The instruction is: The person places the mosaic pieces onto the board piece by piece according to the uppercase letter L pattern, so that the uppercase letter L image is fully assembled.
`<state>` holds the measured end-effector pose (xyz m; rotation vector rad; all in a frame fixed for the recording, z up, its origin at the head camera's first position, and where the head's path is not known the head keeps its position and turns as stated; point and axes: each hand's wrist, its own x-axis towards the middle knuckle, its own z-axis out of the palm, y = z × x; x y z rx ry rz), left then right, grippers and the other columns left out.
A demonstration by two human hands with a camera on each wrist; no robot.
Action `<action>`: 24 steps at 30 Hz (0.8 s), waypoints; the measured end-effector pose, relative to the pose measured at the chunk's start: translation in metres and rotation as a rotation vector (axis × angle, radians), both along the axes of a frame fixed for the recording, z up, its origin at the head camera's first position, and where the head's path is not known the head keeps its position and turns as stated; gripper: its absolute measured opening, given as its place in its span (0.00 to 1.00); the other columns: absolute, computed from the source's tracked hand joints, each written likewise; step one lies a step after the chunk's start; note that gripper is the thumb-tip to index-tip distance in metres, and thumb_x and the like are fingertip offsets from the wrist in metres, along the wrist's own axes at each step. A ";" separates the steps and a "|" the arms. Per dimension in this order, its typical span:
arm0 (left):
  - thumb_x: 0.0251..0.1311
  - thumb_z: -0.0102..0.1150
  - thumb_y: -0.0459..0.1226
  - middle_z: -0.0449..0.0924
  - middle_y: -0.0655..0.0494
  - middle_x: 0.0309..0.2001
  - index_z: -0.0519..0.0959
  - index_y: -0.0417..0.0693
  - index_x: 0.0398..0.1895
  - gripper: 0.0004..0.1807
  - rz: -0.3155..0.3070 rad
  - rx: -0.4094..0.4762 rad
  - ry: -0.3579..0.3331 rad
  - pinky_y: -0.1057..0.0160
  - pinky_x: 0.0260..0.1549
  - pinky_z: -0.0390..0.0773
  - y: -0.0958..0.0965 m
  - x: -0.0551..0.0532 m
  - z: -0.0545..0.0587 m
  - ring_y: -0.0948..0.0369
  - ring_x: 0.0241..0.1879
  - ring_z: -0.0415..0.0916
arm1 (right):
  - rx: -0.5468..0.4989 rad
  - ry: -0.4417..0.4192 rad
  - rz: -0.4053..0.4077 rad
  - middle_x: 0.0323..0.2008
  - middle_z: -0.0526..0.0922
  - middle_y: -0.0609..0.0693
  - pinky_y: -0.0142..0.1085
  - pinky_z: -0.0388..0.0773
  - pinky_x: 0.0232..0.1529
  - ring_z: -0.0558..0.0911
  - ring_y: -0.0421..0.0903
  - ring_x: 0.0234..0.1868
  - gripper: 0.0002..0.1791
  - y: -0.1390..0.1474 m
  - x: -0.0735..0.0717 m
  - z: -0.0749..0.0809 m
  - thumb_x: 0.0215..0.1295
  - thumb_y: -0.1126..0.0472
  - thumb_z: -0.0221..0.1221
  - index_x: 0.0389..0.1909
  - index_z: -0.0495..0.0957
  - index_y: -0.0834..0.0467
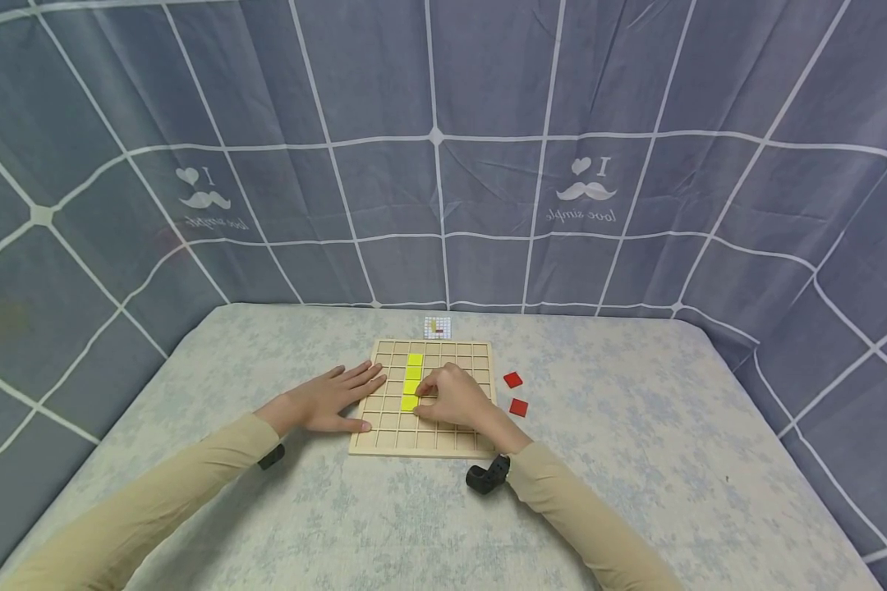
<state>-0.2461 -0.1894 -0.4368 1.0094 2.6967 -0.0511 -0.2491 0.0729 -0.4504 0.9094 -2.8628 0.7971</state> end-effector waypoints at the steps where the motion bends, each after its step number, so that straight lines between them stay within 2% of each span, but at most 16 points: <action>1: 0.62 0.42 0.68 0.39 0.54 0.78 0.44 0.55 0.78 0.48 0.000 0.001 0.000 0.42 0.72 0.49 0.000 0.000 0.000 0.53 0.77 0.38 | -0.001 -0.001 0.000 0.35 0.87 0.44 0.33 0.74 0.39 0.77 0.39 0.37 0.11 0.000 0.000 0.000 0.49 0.52 0.72 0.32 0.87 0.52; 13: 0.62 0.42 0.68 0.38 0.54 0.78 0.43 0.56 0.78 0.48 0.006 -0.018 -0.011 0.41 0.72 0.49 0.000 0.001 0.001 0.53 0.77 0.38 | -0.036 0.015 -0.003 0.37 0.87 0.42 0.34 0.76 0.41 0.78 0.40 0.40 0.11 0.014 0.000 0.000 0.52 0.53 0.70 0.36 0.87 0.51; 18: 0.62 0.42 0.68 0.38 0.54 0.78 0.43 0.56 0.78 0.48 0.008 -0.013 -0.017 0.41 0.72 0.48 0.001 0.001 0.000 0.53 0.77 0.37 | -0.061 0.033 -0.001 0.35 0.86 0.43 0.33 0.76 0.37 0.79 0.42 0.38 0.11 0.027 0.001 0.005 0.53 0.54 0.70 0.37 0.87 0.52; 24: 0.62 0.43 0.67 0.38 0.54 0.78 0.44 0.55 0.78 0.48 0.007 0.001 -0.014 0.41 0.72 0.48 0.000 0.001 0.001 0.53 0.77 0.37 | -0.083 0.038 -0.045 0.38 0.86 0.46 0.35 0.78 0.40 0.81 0.45 0.40 0.11 0.046 -0.002 0.013 0.54 0.56 0.69 0.38 0.86 0.54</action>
